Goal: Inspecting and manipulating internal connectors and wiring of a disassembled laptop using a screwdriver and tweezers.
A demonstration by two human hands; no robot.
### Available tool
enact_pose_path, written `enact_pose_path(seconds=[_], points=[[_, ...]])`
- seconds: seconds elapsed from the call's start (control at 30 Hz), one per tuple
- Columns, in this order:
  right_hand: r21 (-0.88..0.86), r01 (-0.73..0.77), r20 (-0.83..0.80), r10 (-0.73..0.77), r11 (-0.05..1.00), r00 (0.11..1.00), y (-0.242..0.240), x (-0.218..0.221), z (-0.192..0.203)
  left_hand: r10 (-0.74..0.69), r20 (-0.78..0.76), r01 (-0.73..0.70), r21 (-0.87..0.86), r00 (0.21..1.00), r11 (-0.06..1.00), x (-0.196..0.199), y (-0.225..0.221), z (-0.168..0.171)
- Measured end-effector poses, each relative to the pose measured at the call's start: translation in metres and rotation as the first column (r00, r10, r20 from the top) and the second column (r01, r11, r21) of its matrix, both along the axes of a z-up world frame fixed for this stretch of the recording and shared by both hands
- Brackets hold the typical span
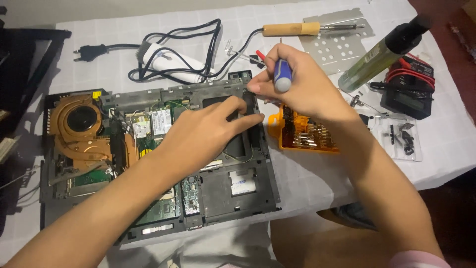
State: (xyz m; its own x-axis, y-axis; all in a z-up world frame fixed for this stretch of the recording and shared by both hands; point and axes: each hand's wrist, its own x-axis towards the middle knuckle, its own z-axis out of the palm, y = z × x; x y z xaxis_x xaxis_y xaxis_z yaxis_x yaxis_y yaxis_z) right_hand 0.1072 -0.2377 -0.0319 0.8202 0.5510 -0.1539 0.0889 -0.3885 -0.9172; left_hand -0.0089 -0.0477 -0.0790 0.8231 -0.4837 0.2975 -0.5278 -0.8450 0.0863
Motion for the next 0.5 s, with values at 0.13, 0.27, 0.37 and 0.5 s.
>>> enact_pose_path(seconds=[0.13,0.27,0.37,0.5], points=[[-0.071,0.007,0.010,-0.007,0.997,1.000,0.000,-0.001,0.002,-0.057,0.017,0.057,-0.054,0.998,0.997,-0.001,0.001,0.004],[-0.035,-0.041,0.069,0.043,0.999,0.997,-0.003,0.002,-0.001,0.001,-0.008,-0.001,-0.054,1.000,0.999,0.001,0.000,0.006],[-0.004,-0.054,0.090,0.054,0.999,0.994,-0.004,0.003,-0.003,-0.001,0.049,0.004,-0.059,0.999,0.998,0.003,0.000,0.005],[0.044,-0.065,0.070,0.062,0.997,0.996,-0.004,0.005,-0.007,-0.092,-0.059,0.091,-0.015,0.994,0.996,0.005,0.005,0.014]])
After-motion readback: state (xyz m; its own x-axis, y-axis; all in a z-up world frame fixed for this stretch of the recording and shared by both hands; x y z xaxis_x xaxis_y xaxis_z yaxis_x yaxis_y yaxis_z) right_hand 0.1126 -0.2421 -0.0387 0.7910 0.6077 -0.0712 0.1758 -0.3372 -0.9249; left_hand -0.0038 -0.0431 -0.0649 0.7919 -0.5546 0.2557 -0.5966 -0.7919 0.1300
